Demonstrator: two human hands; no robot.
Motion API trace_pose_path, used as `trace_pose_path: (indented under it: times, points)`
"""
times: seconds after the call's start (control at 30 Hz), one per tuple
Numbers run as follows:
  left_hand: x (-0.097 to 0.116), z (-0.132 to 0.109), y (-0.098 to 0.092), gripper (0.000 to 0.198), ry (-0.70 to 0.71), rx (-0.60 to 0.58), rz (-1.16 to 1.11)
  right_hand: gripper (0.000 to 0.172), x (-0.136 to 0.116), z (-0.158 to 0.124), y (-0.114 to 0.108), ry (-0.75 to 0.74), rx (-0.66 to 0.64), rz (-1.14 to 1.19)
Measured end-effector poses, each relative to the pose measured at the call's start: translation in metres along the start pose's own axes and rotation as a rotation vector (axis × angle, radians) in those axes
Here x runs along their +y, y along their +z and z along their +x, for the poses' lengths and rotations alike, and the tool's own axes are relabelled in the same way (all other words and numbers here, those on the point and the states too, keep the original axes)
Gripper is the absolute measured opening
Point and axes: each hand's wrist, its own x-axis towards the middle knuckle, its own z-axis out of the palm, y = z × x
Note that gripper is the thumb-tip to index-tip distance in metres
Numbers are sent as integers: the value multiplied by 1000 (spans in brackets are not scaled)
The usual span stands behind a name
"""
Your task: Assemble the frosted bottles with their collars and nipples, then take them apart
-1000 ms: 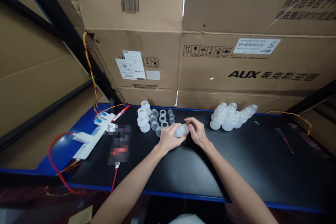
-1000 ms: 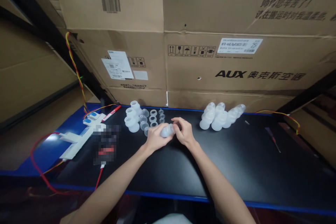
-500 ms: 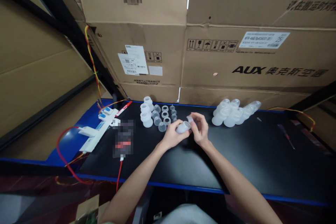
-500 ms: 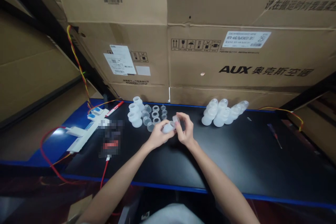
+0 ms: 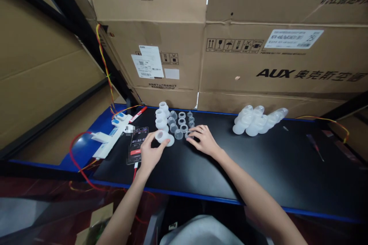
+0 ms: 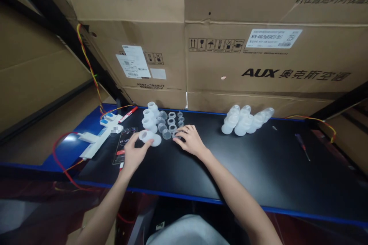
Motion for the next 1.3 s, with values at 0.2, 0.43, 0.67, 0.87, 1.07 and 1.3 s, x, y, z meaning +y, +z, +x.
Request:
trace_pose_path:
  times: [0.2, 0.43, 0.67, 0.87, 1.07, 1.3]
  points:
    - [-15, -5, -4, 54, -145, -9, 288, 18, 3, -4, 13, 15, -120, -134]
    - [-7, -4, 3, 95, -171, 12, 409, 56, 1, -2, 18, 119, -72, -137]
    - [23, -35, 34, 67, 282, 239, 368, 43, 9, -10, -42, 166, 305, -367]
    - [69, -77, 71, 43, 684, -532, 179, 54, 49, -55, -110, 454, 708, -753]
    - [66, -62, 102, 43, 658, -685, 121, 46, 66, -74, -126, 404, 651, -761]
    - [83, -30, 176, 80, 420, -450, -28, 40, 31, -70, -107, 333, 532, -172]
